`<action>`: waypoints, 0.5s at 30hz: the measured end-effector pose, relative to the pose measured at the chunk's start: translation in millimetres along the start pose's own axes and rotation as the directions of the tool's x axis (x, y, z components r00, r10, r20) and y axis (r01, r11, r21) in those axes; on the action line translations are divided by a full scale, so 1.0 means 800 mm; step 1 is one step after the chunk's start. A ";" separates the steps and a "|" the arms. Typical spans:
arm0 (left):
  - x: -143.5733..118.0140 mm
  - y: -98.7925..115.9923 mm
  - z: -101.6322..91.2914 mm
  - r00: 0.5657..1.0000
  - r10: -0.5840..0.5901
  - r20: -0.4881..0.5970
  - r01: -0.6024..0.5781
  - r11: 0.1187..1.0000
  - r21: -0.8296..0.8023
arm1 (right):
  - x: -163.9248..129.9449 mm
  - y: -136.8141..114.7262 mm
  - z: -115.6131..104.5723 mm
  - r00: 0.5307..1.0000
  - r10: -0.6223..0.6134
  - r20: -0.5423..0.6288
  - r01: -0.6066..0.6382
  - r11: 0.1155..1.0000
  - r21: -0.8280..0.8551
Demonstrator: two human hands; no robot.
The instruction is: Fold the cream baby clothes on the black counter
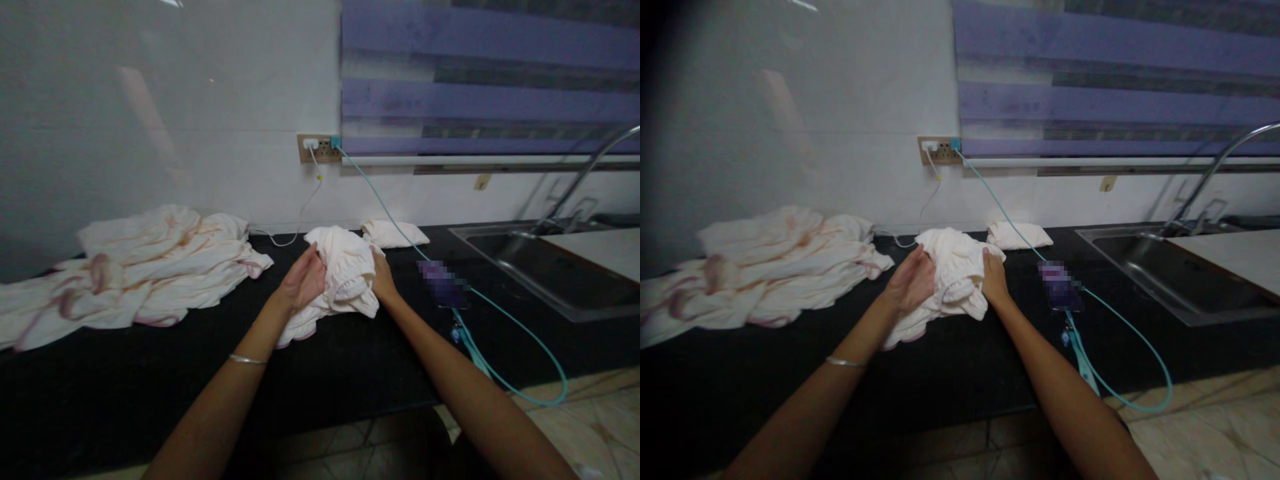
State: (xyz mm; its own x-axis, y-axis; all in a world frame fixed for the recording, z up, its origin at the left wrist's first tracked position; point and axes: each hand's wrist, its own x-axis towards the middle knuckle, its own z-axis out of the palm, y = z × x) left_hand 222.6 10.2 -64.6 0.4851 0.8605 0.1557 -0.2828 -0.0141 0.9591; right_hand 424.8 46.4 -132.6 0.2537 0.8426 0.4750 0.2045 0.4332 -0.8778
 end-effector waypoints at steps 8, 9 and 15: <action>0.016 -0.006 -0.017 0.934 0.266 -0.237 -0.270 0.963 0.015 | -0.005 -0.025 0.012 0.994 -0.011 0.111 0.002 0.997 0.077; 0.017 -0.007 -0.020 0.922 0.284 -0.264 -0.289 0.957 0.019 | -0.011 -0.029 0.014 0.980 -0.047 0.195 0.032 0.996 0.077; 0.019 -0.012 -0.031 0.914 0.266 -0.308 -0.296 0.954 -0.054 | -0.037 -0.039 0.020 0.849 -0.184 0.495 0.215 0.977 -0.005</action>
State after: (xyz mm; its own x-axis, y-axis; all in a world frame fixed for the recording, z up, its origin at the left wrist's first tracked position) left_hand 212.4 35.6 -77.6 0.1136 0.9391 0.3243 -0.4579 -0.2402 0.8559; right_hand 395.5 12.8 -120.5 -0.2897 0.7942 0.5341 0.2594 0.6023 -0.7550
